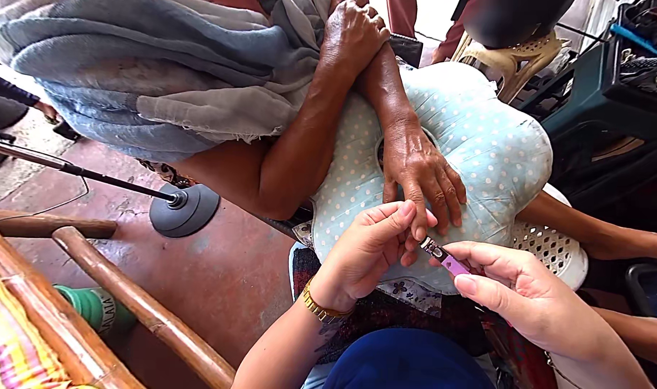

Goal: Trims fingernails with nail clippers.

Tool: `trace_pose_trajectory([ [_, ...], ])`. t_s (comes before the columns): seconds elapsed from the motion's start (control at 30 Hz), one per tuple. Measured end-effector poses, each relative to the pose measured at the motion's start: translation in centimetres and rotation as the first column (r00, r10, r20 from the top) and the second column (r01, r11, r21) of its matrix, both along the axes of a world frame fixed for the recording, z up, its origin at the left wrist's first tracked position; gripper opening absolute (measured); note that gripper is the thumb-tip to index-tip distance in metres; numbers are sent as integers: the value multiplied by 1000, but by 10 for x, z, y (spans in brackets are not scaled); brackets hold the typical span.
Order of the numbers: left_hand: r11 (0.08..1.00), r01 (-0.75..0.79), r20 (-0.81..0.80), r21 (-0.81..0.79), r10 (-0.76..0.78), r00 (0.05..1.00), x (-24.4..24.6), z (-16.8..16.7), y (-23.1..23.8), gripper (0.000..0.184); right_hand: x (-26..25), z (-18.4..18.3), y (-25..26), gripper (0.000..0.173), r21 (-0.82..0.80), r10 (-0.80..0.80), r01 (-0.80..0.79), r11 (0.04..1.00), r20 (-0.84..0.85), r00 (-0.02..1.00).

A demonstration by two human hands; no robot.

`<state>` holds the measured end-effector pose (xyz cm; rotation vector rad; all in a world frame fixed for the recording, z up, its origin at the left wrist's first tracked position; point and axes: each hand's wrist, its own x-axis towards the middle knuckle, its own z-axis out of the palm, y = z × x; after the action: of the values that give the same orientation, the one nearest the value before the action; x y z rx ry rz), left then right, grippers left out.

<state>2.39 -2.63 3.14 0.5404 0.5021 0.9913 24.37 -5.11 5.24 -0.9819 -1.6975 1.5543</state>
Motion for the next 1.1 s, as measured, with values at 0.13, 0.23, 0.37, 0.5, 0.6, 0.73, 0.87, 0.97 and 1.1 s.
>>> trace_pose_trajectory([
  [0.13, 1000, 3, 4, -1, -3, 1000, -1, -1, 0, 31, 1, -1, -1, 31, 8, 3, -3, 1000, -19, 1000],
  [0.23, 1000, 14, 19, 10, -14, 1000, -1, -2, 1, 32, 1, 0, -3, 31, 1, -4, 4, 1000, -13, 1000],
  [0.37, 1000, 6, 11, -8, -6, 1000, -1, 0, 1, 31, 0, -1, -2, 31, 9, -16, 16, 1000, -5, 1000],
  [0.5, 1000, 5, 13, -2, -5, 1000, -1, -1, 1, 31, -1, -1, -3, 31, 37, -31, 30, 999, 20, 999],
  [0.6, 1000, 12, 17, 0, -12, 1000, -1, -1, 1, 30, -1, -3, -4, 32, 104, -49, 44, 994, 43, 998],
  [0.73, 999, 9, 19, 36, -10, 1000, 0, -4, 0, 25, 0, -1, -8, 28, -4, -10, 9, 1000, -106, 994],
  [0.87, 996, 5, 3, 87, -5, 1000, 1, -9, -1, 24, -4, -15, -15, 30, -389, 62, -369, 844, -612, 789],
  [0.97, 994, 12, -14, 112, -11, 1000, 2, -11, -1, 28, -14, -27, -25, 34, -443, -9, -491, 750, -749, 663],
  [1.1, 993, -19, -55, 120, 26, 998, 6, -10, -1, 27, -24, -38, -28, 38, -402, -49, -528, 748, -827, 560],
])
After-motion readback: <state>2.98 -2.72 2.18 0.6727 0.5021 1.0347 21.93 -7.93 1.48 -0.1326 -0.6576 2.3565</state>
